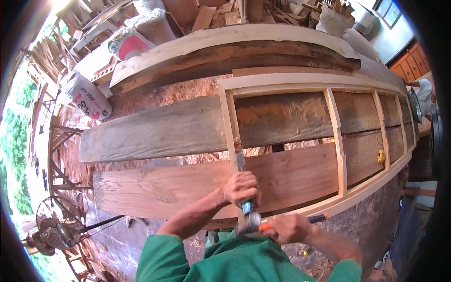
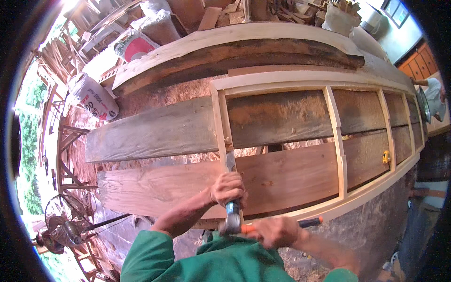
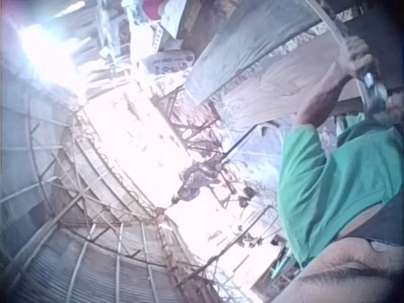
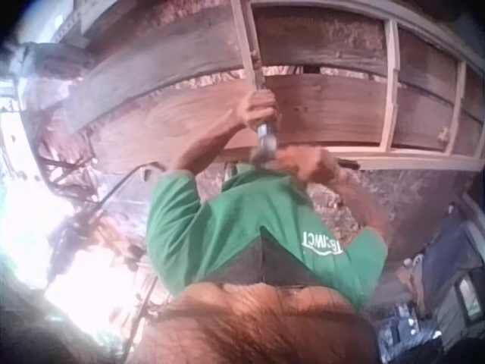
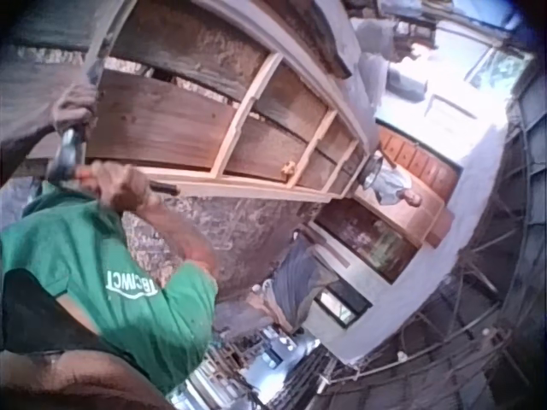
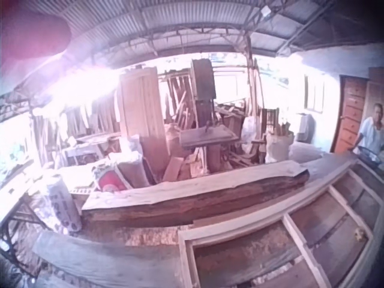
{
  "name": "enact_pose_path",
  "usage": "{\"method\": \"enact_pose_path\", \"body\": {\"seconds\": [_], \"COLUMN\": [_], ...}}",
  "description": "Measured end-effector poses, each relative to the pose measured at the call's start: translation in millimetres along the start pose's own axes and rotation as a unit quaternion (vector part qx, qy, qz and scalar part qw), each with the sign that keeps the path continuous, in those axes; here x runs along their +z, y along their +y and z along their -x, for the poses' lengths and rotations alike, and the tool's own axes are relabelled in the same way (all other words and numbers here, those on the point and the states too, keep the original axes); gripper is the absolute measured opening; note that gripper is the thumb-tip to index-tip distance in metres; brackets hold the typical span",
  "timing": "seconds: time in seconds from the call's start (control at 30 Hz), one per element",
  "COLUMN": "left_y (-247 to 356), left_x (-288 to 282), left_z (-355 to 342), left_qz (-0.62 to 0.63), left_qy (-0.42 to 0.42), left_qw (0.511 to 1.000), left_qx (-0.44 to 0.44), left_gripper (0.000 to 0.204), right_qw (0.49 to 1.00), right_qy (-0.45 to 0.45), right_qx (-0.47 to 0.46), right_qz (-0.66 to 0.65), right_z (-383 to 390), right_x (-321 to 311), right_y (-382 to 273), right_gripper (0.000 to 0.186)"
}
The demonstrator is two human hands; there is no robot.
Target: The recorder uses a chisel and hammer to refine the corners of a wooden frame in a workshop environment.
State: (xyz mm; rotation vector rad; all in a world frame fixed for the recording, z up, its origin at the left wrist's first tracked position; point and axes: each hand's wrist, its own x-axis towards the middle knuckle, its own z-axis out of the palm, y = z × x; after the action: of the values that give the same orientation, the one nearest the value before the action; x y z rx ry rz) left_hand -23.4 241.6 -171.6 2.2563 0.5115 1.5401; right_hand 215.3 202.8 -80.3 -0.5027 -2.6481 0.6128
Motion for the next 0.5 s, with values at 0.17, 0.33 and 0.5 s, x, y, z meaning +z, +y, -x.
{"method": "enact_pose_path", "body": {"seconds": [0.17,0.33,0.5], "left_y": [1.1,-5.4,-1.7], "left_x": [2.4,-6.7,1.2], "left_z": [-2.8,3.4,-0.5], "left_qz": [-0.004,-0.008,-0.013], "left_qy": [-0.002,-0.022,-0.015], "left_qw": [1.0,1.0,1.0], "left_qx": [0.012,0.0,0.011], "left_gripper": [0.02,0.024,0.022], "right_qw": [0.993,0.996,0.999], "right_qy": [-0.003,-0.02,-0.032], "right_qx": [-0.119,-0.085,-0.002], "right_qz": [0.026,0.021,-0.019], "right_z": [12.4,-5.6,12.3], "right_x": [-3.5,-8.3,6.7], "right_y": [-10.5,-1.9,16.3], "right_gripper": [0.03,0.03,0.03]}}
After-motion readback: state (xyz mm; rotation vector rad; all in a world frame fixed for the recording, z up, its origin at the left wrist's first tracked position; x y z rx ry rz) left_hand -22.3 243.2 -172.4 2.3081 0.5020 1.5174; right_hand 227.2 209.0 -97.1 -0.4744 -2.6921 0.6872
